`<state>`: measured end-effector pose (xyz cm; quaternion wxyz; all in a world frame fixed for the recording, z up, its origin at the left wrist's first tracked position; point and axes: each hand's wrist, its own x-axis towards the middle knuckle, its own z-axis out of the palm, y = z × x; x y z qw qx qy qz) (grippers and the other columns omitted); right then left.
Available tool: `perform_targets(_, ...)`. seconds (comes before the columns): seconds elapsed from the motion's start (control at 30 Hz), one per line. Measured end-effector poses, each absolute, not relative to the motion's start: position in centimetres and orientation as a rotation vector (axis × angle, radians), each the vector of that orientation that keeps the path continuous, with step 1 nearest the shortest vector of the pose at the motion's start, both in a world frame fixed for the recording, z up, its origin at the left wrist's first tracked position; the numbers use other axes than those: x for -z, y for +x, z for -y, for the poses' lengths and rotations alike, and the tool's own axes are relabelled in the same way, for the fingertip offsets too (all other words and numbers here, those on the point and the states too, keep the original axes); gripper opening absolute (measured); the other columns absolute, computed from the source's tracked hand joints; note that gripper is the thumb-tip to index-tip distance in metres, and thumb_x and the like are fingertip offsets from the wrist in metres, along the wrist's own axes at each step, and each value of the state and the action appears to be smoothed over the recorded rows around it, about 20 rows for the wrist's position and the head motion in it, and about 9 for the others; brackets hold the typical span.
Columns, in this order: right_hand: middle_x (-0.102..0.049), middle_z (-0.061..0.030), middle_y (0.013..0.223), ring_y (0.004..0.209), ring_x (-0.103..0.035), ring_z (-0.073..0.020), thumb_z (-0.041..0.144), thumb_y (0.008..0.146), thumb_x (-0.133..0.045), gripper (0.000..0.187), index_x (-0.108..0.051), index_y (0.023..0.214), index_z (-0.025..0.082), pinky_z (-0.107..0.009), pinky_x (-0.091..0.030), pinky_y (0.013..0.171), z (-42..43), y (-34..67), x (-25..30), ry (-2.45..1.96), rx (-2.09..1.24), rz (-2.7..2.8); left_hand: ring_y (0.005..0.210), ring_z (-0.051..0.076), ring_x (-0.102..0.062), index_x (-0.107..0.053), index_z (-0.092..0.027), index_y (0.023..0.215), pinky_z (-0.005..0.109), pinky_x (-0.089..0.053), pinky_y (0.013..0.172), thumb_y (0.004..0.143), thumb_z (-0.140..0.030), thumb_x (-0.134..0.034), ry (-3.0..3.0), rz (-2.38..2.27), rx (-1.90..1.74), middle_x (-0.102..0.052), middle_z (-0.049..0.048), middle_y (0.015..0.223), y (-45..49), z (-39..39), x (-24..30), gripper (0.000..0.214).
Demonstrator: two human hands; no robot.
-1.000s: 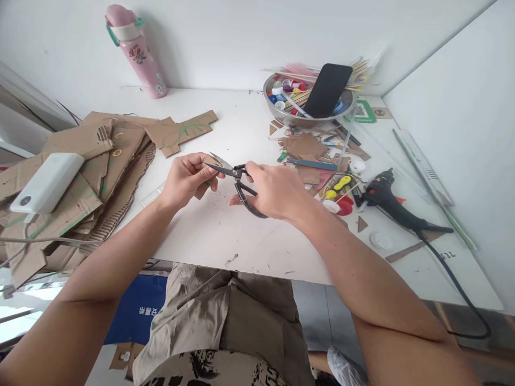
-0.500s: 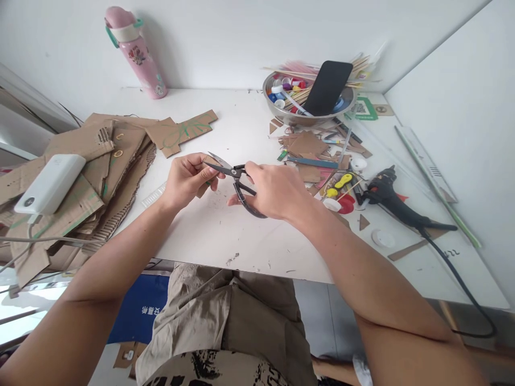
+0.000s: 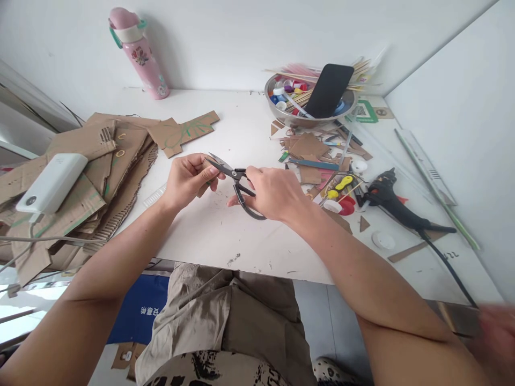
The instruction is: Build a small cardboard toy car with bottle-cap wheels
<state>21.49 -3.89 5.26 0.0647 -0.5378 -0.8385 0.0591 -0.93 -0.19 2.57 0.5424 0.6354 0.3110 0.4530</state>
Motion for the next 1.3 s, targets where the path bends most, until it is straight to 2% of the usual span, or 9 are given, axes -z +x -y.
perform_targets(0.3,-0.081,-0.0133,0.081,0.075,-0.077,-0.0307,0.073,0.113,-0.053,0.060,-0.077,0.103,0.019,-0.034,-0.029,0.063,3.9,21.2,-5.0,-1.670,-0.061,2.562,0.050,0.012,-0.064,-0.071,-0.019,0.070,0.025,-0.041,0.043,0.073,-0.087,-0.096,1.501,-0.752,-1.061,-0.074,0.0065,0.066,-0.9,0.2,-2.8,0.073)
perform_targets(0.47,-0.083,-0.0186,0.087,0.078,-0.077,-0.0350,0.081,0.109,-0.054,0.070,-0.078,0.114,0.015,-0.037,-0.032,0.068,4.1,21.0,-5.4,-1.717,0.044,2.614,0.048,0.011,-0.061,-0.072,-0.020,0.069,0.024,-0.040,0.040,0.069,-0.087,-0.098,1.493,-0.757,-1.048,-0.074,0.0047,0.064,-0.8,0.3,-3.0,0.072)
perform_targets(0.63,-0.084,-0.0231,0.090,0.078,-0.075,-0.0365,0.082,0.107,-0.056,0.075,-0.079,0.115,0.012,-0.040,-0.036,0.074,4.0,21.0,-5.0,-1.665,0.137,2.622,0.048,0.012,-0.062,-0.074,-0.022,0.070,0.025,-0.041,0.041,0.070,-0.087,-0.098,1.500,-0.776,-1.030,-0.076,0.0046,0.064,-0.9,0.3,-3.0,0.069)
perform_targets(0.93,-0.083,-0.0202,0.084,0.078,-0.078,-0.0364,0.083,0.108,-0.053,0.074,-0.081,0.106,0.015,-0.037,-0.029,0.066,3.9,21.5,-4.8,-1.689,0.102,2.564,0.049,0.014,-0.062,-0.073,-0.023,0.068,0.026,-0.040,0.042,0.073,-0.085,-0.097,1.515,-0.783,-1.006,-0.069,0.0037,0.056,-1.0,0.3,-3.1,0.067)
perform_targets(1.13,-0.085,-0.0160,0.087,0.081,-0.080,-0.0337,0.077,0.112,-0.053,0.062,-0.080,0.101,0.022,-0.035,-0.037,0.065,2.8,21.8,-4.1,-1.746,-0.161,2.446,0.045,0.010,-0.055,-0.074,-0.021,0.074,0.025,-0.033,0.038,0.076,-0.087,-0.094,1.475,-0.753,-0.991,-0.068,0.0025,0.059,-0.7,0.2,-2.5,0.069)
perform_targets(1.2,-0.085,-0.0173,0.088,0.081,-0.080,-0.0346,0.076,0.112,-0.054,0.061,-0.081,0.100,0.023,-0.036,-0.041,0.064,2.1,22.3,-3.5,-1.806,-0.164,2.380,0.051,0.011,-0.061,-0.075,-0.020,0.077,0.024,-0.037,0.040,0.079,-0.085,-0.094,1.443,-0.735,-1.015,-0.074,0.0044,0.069,-0.7,0.0,-2.0,0.068)
perform_targets(1.3,-0.084,-0.0205,0.086,0.078,-0.079,-0.0366,0.073,0.110,-0.056,0.058,-0.083,0.095,0.023,-0.038,-0.044,0.062,1.1,23.5,-2.6,-1.938,-0.121,2.322,0.063,0.013,-0.071,-0.078,-0.019,0.085,0.027,-0.057,0.056,0.089,-0.075,-0.092,1.370,-0.726,-1.072,-0.082,0.0067,0.088,-0.9,-0.6,-1.3,0.058)
